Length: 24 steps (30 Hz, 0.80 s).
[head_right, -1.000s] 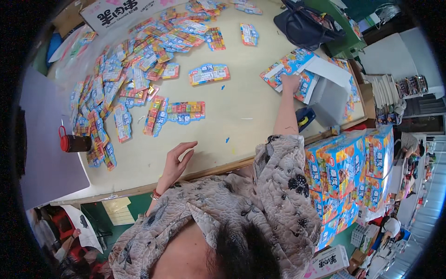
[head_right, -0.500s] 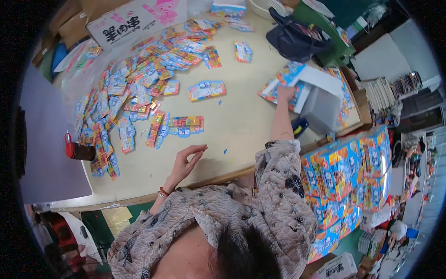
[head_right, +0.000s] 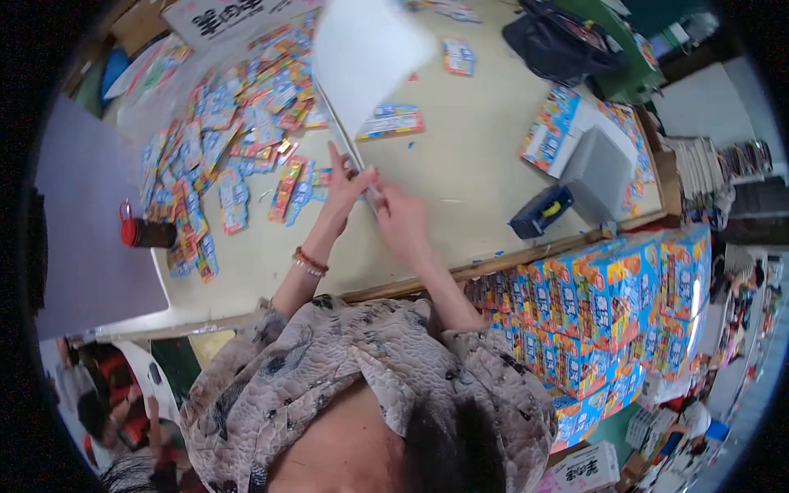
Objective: Packing individual product pouches into cardboard display boxes on a factory assembly line.
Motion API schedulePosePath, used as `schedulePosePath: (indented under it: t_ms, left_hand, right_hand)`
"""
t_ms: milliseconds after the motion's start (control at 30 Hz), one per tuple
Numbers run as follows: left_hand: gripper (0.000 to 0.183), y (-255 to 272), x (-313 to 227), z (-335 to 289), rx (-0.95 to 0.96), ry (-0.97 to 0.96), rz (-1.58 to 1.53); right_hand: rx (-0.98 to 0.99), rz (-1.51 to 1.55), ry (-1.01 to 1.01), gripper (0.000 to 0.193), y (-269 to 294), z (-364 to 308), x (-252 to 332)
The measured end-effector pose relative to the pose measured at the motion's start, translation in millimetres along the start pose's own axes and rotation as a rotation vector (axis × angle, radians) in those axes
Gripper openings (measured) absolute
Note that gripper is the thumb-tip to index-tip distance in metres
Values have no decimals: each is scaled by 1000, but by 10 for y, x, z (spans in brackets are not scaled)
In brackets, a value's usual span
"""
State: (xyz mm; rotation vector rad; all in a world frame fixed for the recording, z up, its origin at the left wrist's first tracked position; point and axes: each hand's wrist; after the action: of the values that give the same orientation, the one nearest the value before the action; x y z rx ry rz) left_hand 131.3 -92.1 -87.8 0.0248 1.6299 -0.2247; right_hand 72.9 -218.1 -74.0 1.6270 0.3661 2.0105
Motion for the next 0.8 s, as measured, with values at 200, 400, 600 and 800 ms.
schedulePosePath:
  t_ms: [200,400,600,800]
  left_hand:
    - [111,302,159,107,137,179,-153]
    - [119,408,-123,58,134,165,77]
    - [125,461,23,92,57,266,-7]
    - [120,553,-2,-6,47,231,-47]
  right_hand:
    - [182,251,23,16,-41,145,104]
    - [196,131,160,12,3,267,189]
    - [231,295,-16,11,-80,298,189]
    - [221,74,189,11,-40,264,187]
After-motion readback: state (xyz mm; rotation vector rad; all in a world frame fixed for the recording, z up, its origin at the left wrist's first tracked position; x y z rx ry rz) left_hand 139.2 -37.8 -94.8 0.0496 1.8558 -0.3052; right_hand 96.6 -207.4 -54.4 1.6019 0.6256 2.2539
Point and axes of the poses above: each hand's wrist, its own z-axis towards the middle knuckle, its own y-axis out of the back of the hand, x = y × z, and after that the axes turned 8 degrees about z, right-handed
